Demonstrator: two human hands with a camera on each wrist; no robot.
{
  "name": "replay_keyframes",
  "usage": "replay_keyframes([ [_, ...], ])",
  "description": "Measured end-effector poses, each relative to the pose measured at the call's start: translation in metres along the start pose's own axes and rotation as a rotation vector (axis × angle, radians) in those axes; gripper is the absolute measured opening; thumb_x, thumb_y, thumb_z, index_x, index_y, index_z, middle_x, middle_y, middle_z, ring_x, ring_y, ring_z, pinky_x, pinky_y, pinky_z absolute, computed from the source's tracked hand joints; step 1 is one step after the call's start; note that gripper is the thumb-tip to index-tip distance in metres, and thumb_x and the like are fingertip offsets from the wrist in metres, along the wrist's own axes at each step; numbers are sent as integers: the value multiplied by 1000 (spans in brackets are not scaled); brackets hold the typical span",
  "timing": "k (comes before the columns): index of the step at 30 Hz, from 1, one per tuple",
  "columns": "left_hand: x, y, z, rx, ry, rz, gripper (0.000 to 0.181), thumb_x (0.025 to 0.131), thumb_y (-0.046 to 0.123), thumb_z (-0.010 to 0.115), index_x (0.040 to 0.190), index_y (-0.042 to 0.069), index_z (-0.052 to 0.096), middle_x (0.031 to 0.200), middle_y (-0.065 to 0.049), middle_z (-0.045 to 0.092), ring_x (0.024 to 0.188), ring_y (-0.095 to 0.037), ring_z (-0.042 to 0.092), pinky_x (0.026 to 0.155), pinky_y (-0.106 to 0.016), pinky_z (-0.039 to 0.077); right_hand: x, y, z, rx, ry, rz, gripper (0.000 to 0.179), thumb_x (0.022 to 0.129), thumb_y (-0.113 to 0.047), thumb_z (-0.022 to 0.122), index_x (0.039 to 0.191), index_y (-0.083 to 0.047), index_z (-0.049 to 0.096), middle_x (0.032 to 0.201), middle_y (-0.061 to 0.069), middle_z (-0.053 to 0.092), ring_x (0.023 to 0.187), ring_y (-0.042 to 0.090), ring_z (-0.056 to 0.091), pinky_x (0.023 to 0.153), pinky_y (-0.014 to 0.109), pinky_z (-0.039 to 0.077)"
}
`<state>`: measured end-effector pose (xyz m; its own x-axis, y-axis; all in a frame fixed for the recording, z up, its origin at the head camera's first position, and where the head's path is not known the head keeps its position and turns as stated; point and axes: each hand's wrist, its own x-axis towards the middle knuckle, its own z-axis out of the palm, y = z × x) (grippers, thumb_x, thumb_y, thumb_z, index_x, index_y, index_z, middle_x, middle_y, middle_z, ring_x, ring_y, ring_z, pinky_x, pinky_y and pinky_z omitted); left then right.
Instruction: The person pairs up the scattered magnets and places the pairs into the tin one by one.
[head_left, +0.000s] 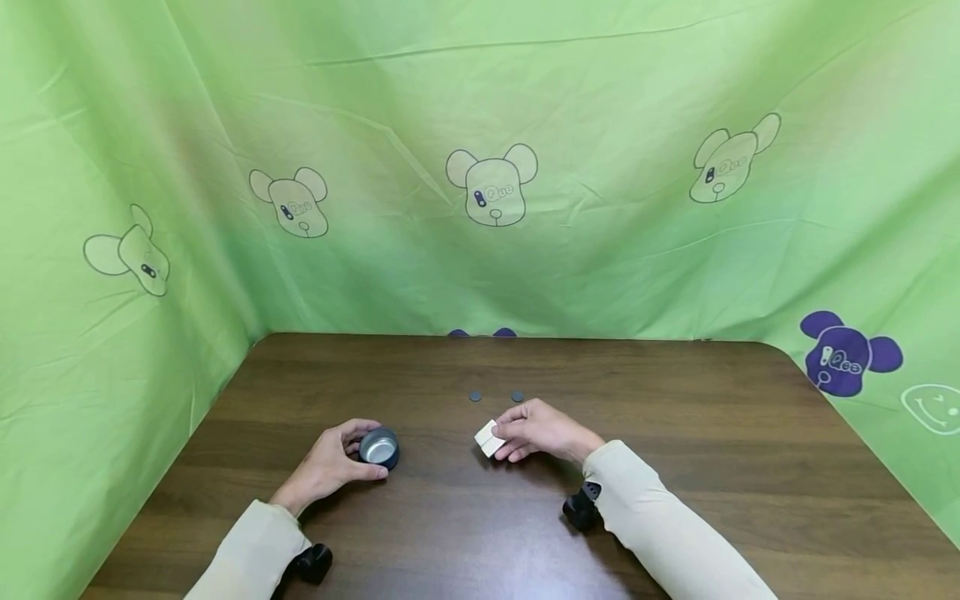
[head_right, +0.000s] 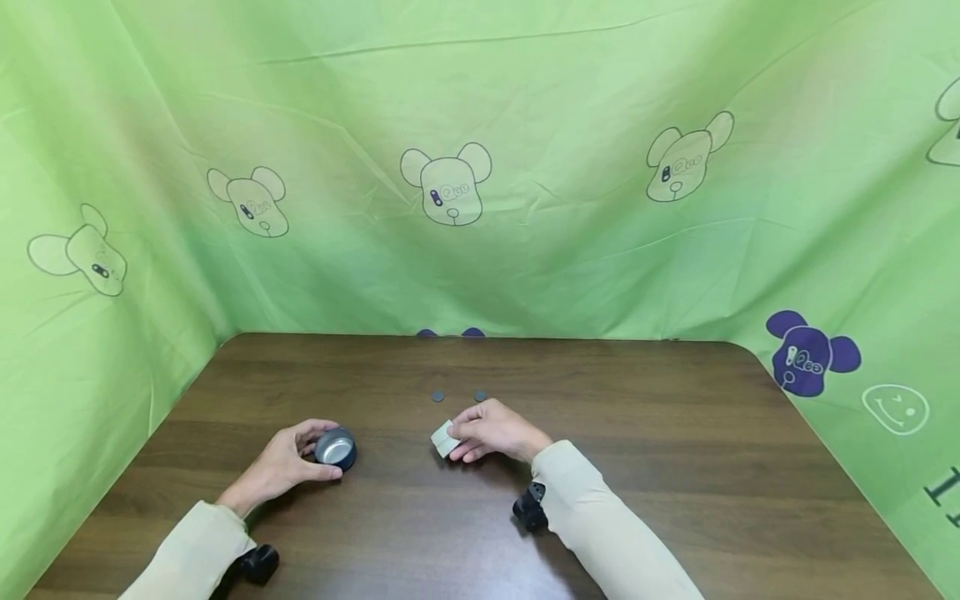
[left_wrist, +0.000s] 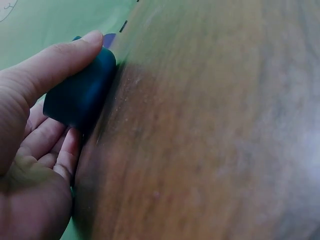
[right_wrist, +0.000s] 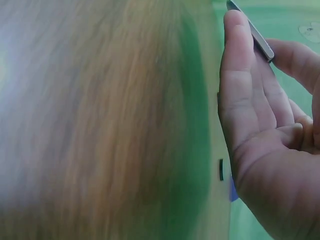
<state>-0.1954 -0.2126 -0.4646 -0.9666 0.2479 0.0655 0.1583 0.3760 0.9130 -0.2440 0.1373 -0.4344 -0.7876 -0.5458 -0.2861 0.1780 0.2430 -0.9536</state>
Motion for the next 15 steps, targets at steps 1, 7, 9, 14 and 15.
replay_keyframes([
  [1, 0, 0, 0, -2, 0, -2, 64, 70, 3, 90, 126, -6, 60, 119, -17, 66, 105, -27, 64, 86, -25, 52, 1, -1, 1, 14, -1, -1, 30, 98, -3, 58, 118, 19, 58, 92, 16, 72, 77, 18, 72, 66, 26, 58],
  [7, 0, 2, 0, -20, -5, -9, 65, 70, 2, 90, 127, -7, 60, 120, -18, 66, 109, -29, 64, 88, -26, 51, 5, -4, 7, 66, -3, -11, 33, 98, -2, 57, 121, 20, 55, 95, 18, 71, 81, 20, 73, 72, 30, 60],
  [9, 0, 2, 0, -19, -7, -8, 65, 70, 3, 90, 127, -7, 60, 120, -18, 66, 110, -30, 63, 89, -26, 51, 6, -5, 10, 85, 1, -10, 33, 97, -2, 57, 122, 20, 54, 95, 19, 71, 82, 21, 73, 73, 31, 60],
  [14, -1, 2, -1, -14, -16, 1, 65, 71, 3, 90, 127, -8, 59, 120, -20, 65, 109, -31, 63, 89, -25, 51, 9, -11, 17, 115, 12, -17, 34, 97, -3, 57, 121, 20, 54, 97, 20, 71, 83, 22, 73, 75, 31, 59],
  [15, -1, 2, -2, -15, -18, 1, 65, 71, 3, 90, 127, -8, 59, 120, -20, 65, 109, -31, 63, 88, -25, 51, 9, -12, 18, 121, 15, -20, 34, 97, -3, 57, 121, 20, 55, 98, 20, 71, 83, 22, 73, 75, 32, 59],
])
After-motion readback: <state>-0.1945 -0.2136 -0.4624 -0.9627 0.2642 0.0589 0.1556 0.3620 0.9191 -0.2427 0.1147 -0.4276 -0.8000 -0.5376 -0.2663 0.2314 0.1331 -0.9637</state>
